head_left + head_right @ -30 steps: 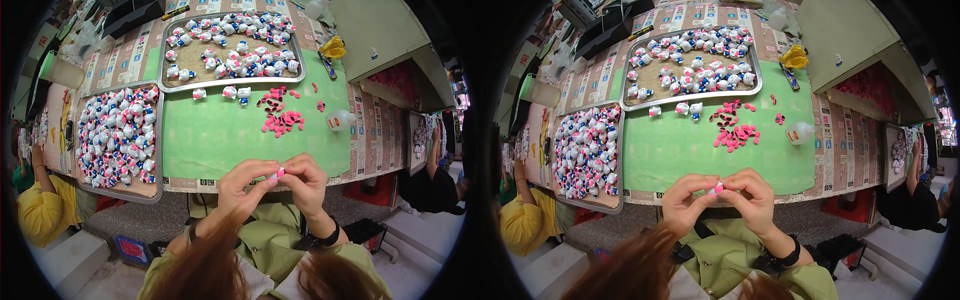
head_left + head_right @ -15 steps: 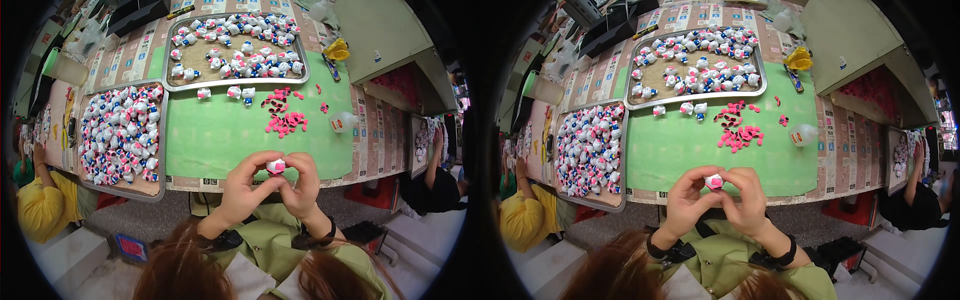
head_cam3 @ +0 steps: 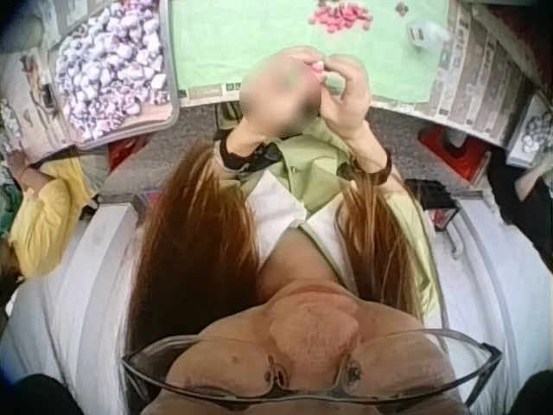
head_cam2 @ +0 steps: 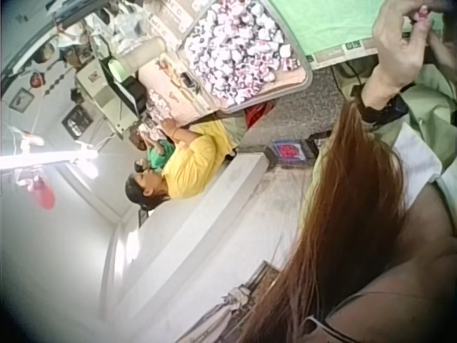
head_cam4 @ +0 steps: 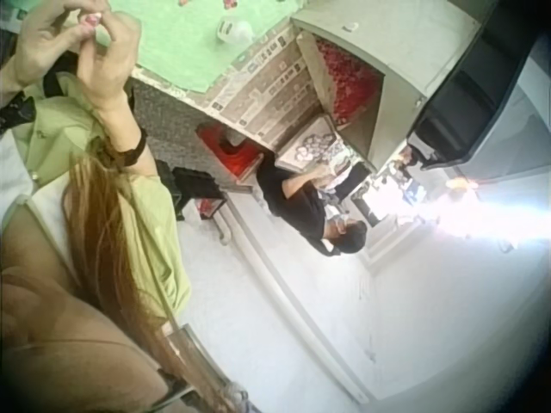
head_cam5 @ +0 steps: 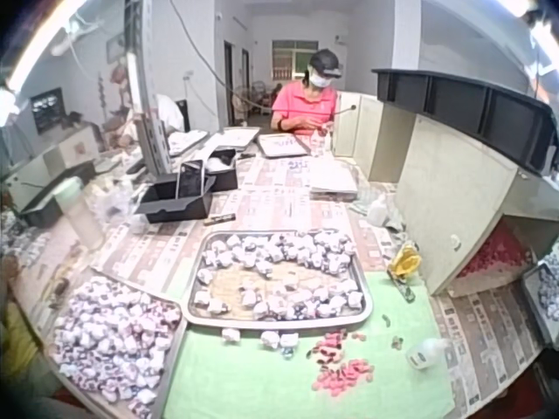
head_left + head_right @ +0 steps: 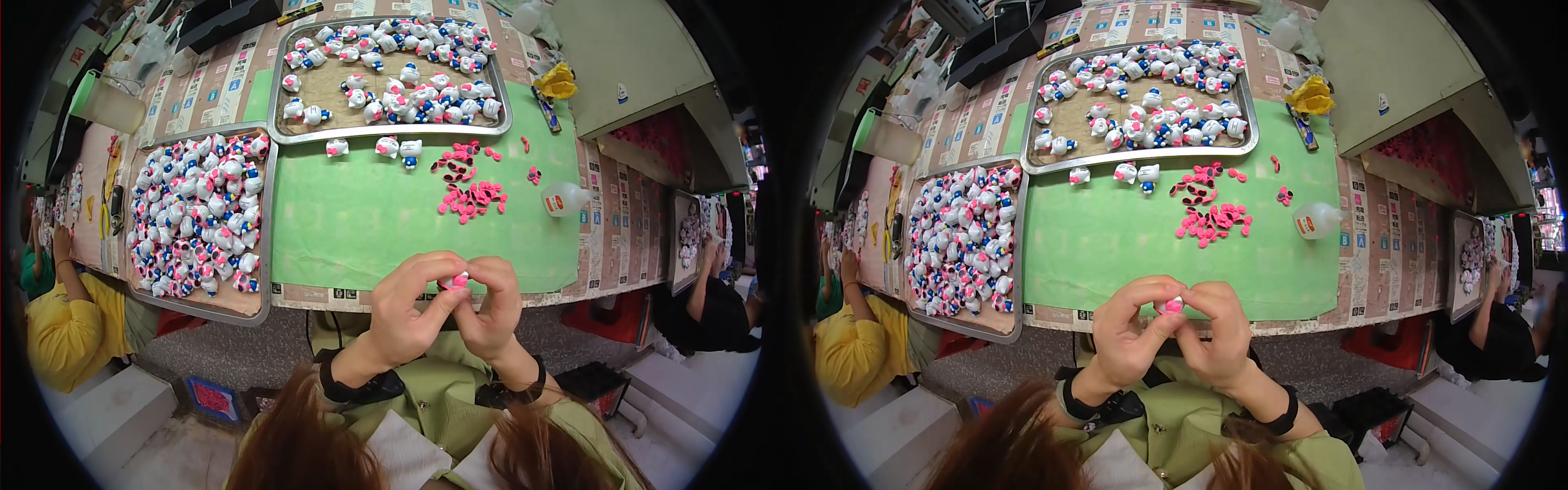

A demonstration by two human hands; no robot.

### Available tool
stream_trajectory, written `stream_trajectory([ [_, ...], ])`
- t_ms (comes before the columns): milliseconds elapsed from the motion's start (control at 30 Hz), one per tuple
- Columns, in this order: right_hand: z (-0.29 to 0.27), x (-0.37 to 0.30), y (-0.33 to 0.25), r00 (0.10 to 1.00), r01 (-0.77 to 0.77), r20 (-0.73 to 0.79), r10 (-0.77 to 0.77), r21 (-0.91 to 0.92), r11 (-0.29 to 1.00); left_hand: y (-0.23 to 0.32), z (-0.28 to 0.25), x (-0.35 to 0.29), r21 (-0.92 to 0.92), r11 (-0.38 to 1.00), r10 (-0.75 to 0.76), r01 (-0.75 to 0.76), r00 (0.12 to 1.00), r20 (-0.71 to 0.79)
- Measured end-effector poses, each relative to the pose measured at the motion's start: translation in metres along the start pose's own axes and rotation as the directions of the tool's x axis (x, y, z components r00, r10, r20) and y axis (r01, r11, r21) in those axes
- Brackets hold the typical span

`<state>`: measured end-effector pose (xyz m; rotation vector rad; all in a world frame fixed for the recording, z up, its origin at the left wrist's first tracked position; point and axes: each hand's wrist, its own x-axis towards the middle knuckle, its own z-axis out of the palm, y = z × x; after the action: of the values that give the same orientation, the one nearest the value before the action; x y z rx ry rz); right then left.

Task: Assembling small toy figures by gluing components together.

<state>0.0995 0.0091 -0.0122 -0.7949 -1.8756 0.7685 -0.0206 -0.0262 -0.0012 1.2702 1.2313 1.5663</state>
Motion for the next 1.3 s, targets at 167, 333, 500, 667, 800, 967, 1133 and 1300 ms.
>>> stream_trajectory([
  [167,-0.003,-0.002,0.001,0.982,-0.188,0.027,0.186,0.207,0.96,-0.003,-0.004,0.001,-0.088,0.986,-0.131,0.138,0.988,0.082],
  [333,-0.006,0.0,0.0,0.945,-0.326,0.112,0.307,0.387,0.863,-0.001,-0.009,0.004,-0.118,0.98,-0.142,0.157,0.982,0.127],
  [500,-0.012,0.006,-0.003,0.954,-0.284,0.162,0.253,0.221,0.933,0.0,-0.008,0.001,-0.091,0.969,-0.223,0.229,0.972,0.07],
  [667,-0.004,0.001,-0.015,0.893,-0.438,0.074,0.443,0.363,0.822,0.003,-0.009,0.005,-0.223,0.916,-0.328,0.332,0.943,0.056],
  [800,-0.011,0.005,-0.012,0.904,-0.428,0.148,0.402,0.327,0.842,-0.002,-0.008,0.001,-0.227,0.91,-0.341,0.347,0.938,0.068],
  [967,-0.01,0.003,-0.01,0.869,-0.487,0.137,0.476,0.406,0.773,0.005,-0.008,0.004,-0.226,0.9,-0.36,0.372,0.928,0.096],
  [1133,-0.011,0.007,-0.011,0.92,-0.392,0.11,0.376,0.261,0.882,0.01,-0.009,0.005,-0.352,0.811,-0.437,0.467,0.884,0.166],
  [1300,-0.011,0.008,-0.012,0.919,-0.393,0.11,0.378,0.247,0.886,0.006,-0.011,0.004,-0.361,0.806,-0.426,0.469,0.883,0.196],
])
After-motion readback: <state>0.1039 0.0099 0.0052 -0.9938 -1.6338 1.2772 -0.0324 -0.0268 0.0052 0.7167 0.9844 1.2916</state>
